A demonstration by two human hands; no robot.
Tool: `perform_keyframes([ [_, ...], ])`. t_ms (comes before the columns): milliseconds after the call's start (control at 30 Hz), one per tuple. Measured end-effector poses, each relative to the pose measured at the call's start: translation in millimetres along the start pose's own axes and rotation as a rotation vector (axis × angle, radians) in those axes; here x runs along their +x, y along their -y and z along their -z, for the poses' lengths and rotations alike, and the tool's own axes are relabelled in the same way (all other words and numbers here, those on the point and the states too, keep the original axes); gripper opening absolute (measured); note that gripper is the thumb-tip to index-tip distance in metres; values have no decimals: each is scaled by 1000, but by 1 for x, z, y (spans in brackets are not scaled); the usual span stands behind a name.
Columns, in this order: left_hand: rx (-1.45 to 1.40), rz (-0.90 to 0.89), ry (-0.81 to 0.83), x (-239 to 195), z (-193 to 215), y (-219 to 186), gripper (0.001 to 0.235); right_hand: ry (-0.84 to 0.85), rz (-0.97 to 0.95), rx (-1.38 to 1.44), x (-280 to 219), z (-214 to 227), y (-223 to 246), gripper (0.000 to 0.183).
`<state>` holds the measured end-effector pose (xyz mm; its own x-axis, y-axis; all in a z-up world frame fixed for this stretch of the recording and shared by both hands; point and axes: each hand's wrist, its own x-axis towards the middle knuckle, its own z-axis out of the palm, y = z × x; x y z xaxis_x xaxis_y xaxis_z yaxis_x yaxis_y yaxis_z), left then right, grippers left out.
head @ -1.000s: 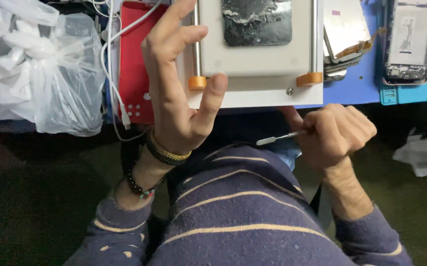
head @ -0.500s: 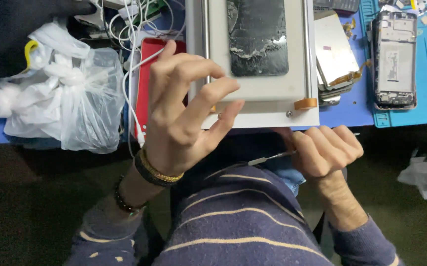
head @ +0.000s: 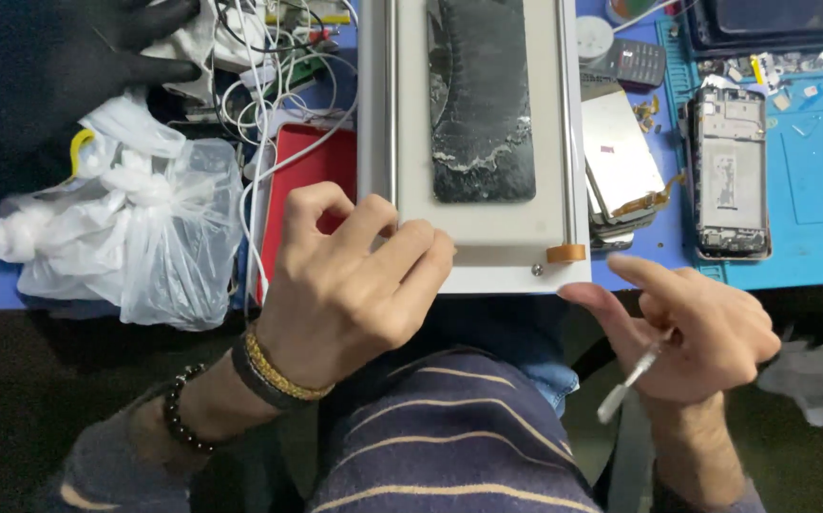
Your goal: Scraping adhesive and glass fragments from a damaged smartphone screen using a metal tool.
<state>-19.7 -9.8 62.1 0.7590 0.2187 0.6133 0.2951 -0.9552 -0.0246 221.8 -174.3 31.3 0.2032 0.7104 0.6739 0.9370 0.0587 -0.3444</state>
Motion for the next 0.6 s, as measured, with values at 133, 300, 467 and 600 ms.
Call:
perform_keyframes([
  [133, 56, -7, 15, 12, 10, 0, 12, 167, 95, -48, 50, -2, 19, 43],
  [300, -66, 98, 23, 13, 12, 2, 10, 362, 246, -29, 67, -8, 21, 30],
  [467, -180, 157, -22, 17, 19, 11, 19, 376, 235, 2, 88, 3, 36, 28],
  [600, -267, 159, -29, 10, 8, 7, 18, 384, 247, -1, 90, 5, 30, 28],
])
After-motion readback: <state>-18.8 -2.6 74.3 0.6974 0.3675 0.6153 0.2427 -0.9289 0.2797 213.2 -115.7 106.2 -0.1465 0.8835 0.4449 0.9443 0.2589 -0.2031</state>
